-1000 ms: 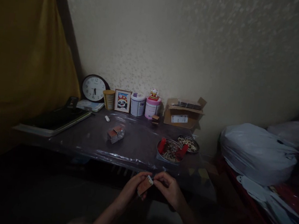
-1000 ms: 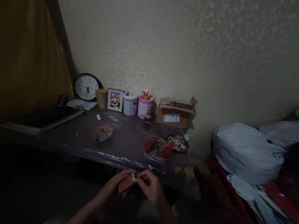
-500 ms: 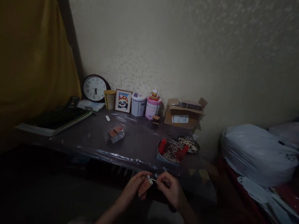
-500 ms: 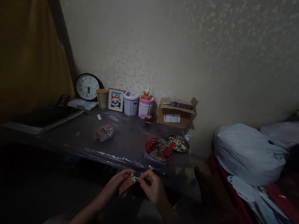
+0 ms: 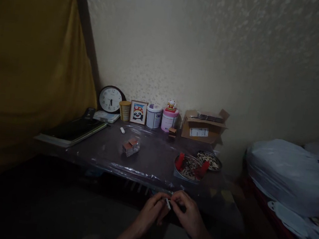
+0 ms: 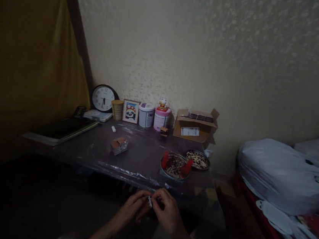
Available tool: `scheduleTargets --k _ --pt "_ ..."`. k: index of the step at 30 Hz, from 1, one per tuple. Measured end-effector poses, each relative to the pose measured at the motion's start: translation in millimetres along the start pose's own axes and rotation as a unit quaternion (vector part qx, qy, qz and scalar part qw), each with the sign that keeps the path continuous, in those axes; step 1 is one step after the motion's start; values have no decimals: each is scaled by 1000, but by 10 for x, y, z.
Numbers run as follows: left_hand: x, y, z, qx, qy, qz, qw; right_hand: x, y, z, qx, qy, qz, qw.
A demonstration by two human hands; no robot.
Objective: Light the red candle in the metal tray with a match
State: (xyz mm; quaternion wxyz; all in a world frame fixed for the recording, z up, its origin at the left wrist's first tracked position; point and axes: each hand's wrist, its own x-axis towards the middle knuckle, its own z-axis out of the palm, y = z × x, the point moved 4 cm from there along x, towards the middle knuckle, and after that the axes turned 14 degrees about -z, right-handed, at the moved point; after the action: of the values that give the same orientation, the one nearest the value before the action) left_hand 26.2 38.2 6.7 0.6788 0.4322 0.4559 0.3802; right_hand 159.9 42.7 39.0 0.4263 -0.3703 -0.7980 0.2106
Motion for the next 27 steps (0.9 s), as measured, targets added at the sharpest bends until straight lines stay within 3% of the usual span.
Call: scheduleTargets --k 6,10,13,19,22,27 --pt "70 -39 6 -48 -8 -26 998 32 -9 10 152 94 62 982" --pt "119 -58 -67 -103 28 -37 994 38 8 -6 160 130 59 977" --pt "122 -31 -121 -133 49 -12 990 12 -24 55 98 109 34 989" --pt "20 143 -181 -154 102 101 978 -44 -174 280 15 28 -13 999" --pt "-20 187 -185 -137 133 114 975 -46 -216 339 -3 29 -21 999" --pt "-28 192 -171 -113 136 99 979 0 -266 319 -23 38 -30 999"
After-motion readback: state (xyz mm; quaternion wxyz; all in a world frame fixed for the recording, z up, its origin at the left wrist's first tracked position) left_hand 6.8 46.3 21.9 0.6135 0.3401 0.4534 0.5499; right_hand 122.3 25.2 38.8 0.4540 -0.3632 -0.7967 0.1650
